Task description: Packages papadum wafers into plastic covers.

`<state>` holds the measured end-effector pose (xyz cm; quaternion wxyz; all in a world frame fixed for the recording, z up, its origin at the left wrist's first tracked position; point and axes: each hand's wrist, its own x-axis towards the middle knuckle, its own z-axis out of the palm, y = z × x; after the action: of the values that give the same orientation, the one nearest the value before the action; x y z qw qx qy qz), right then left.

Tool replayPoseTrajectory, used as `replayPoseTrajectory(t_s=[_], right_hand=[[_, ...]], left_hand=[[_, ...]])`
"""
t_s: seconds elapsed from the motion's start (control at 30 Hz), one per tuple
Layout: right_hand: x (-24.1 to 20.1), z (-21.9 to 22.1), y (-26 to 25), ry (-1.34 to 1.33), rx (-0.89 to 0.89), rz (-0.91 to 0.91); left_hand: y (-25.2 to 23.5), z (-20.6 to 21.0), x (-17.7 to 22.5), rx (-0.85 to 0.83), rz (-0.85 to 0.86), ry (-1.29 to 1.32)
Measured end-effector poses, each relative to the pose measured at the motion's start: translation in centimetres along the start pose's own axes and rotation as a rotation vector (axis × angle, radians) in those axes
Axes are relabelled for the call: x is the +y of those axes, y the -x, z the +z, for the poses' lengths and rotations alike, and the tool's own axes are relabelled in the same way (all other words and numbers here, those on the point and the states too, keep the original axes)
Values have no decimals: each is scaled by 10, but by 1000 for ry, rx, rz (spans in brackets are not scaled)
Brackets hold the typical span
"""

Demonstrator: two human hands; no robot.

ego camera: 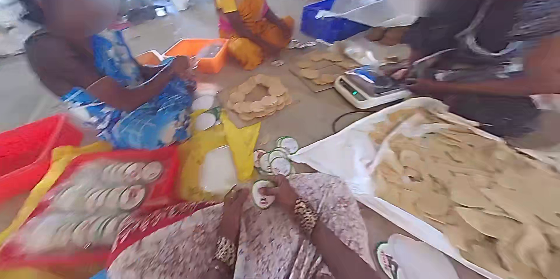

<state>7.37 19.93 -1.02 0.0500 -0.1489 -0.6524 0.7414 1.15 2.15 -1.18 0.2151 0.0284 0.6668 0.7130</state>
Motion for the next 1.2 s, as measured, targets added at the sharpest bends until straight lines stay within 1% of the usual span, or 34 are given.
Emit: replayPoseTrajectory(t_s=[0.1,0.2,0.3,0.43,0.5,0.6,0.67,0.73,0.87,0.93,1.03,1.13,1.2], right_hand=[[5,-3,-6,-134,73,8],[5,-6,-9,-175,189,-19],[3,-5,-6,-157,158,-5],[-1,-3,-5,-130,156,5],[-2,-3,-4,-141,197,-4],[-2,0,-1,-199,225,23],[-6,1,-1,-257,226,47],[-9,2,-1,-263,255,42],[-5,1,-4,-274,354,0],[-6,2,-4,-271,337,-12],[-6,1,-2,-235,292,-33],[-4,-3,0,-228,279,-45],[-3,-4,-1,-259,260,-43]], left_hand=[[-7,-3,-10,-26,49,54],[-19,-9,-23,-34,130,77],[-19,-4,-27,88,155,49],[-21,2,-24,241,109,7],[-17,1,-17,209,95,-5],[-13,-7,-18,97,183,-20],[-16,-8,-21,31,214,45],[-16,-5,-18,-1,155,143],[-12,3,-13,-91,-118,321],[-8,7,-14,-112,-177,357],[-6,13,-23,-13,-160,382],[-10,15,-30,41,-63,373],[-11,15,-30,73,-41,386]])
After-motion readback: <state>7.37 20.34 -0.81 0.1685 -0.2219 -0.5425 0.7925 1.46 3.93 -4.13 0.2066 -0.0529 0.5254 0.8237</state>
